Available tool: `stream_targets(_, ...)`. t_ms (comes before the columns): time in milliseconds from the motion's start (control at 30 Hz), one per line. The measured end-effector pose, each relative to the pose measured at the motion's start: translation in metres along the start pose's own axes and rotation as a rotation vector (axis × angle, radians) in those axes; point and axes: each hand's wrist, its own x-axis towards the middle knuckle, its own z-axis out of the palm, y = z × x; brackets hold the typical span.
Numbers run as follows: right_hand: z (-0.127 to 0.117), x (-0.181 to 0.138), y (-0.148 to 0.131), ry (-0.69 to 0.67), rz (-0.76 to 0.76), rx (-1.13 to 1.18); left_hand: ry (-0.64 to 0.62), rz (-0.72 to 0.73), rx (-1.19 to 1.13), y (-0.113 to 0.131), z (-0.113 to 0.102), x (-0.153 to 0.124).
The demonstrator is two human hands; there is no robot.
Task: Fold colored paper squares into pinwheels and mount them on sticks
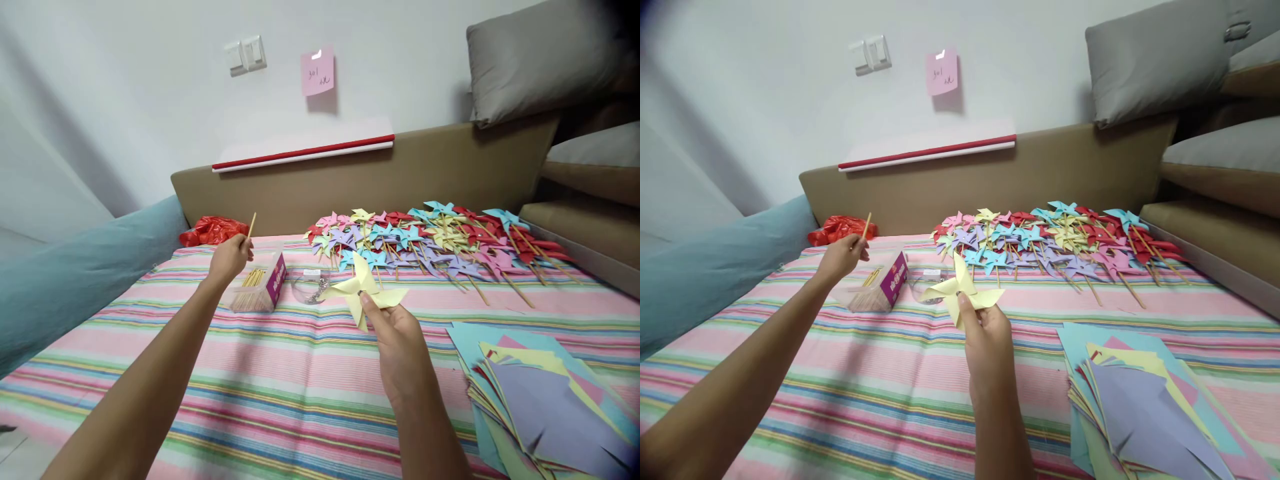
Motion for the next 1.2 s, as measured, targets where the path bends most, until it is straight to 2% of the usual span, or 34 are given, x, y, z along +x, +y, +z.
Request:
stream_targets(100, 0.001, -0.001, 0.005, 0.007, -0.001, 0.015, 0.101, 0.069, -0.234, 0.014, -0.011, -0.054)
stream_targets(133, 0.001, 0.0, 0.007, 0.012, -0.007, 0.02, 0.105, 0.1, -0.515, 0.02, -0.009, -0.076)
stream_targets(167, 0.0, 0.0, 0.009, 0.019, -0.014, 0.023, 0.053, 0.112, -0.763, 0.025, -0.003, -0.098)
stream_targets(200, 0.0, 0.002, 0.011, 0.021, -0.022, 0.022, -0.049, 0.099, -0.937, 0.031, 0.005, -0.119)
stream_targets(267, -0.002, 0.004, 0.013, 0.019, -0.018, 0.019, -0.206, 0.07, -1.121, 0.04, 0.024, -0.152)
stream_targets(333, -0.003, 0.005, 0.013, 0.015, 0.011, 0.036, -0.312, 0.065, -1.213, 0.046, 0.044, -0.172)
stream_targets(467, -0.002, 0.002, 0.006, -0.031, 0.074, 0.142, -0.391, -0.021, -1.36, 0.052, 0.068, -0.186)
stream_targets(633, 0.002, -0.001, 0.002, -0.101, 0.137, 0.236, -0.463, -0.118, -1.442, 0.066, 0.076, -0.197)
stream_targets(767, 0.005, -0.005, 0.001, -0.236, 0.125, 0.187, -0.518, -0.137, -1.572, 0.079, 0.079, -0.205)
stream_targets(900, 0.007, -0.014, -0.001, -0.428, 0.107, 0.05, -0.531, -0.134, -1.626, 0.082, 0.08, -0.209)
stream_targets(1033, 0.007, -0.018, 0.001, -0.492, 0.007, -0.147, -0.461, -0.128, -1.593, 0.074, 0.079, -0.212)
stream_targets(1200, 0.007, -0.018, 0.002, -0.385, -0.325, -0.445, -0.401, -0.138, -1.575, 0.072, 0.083, -0.213)
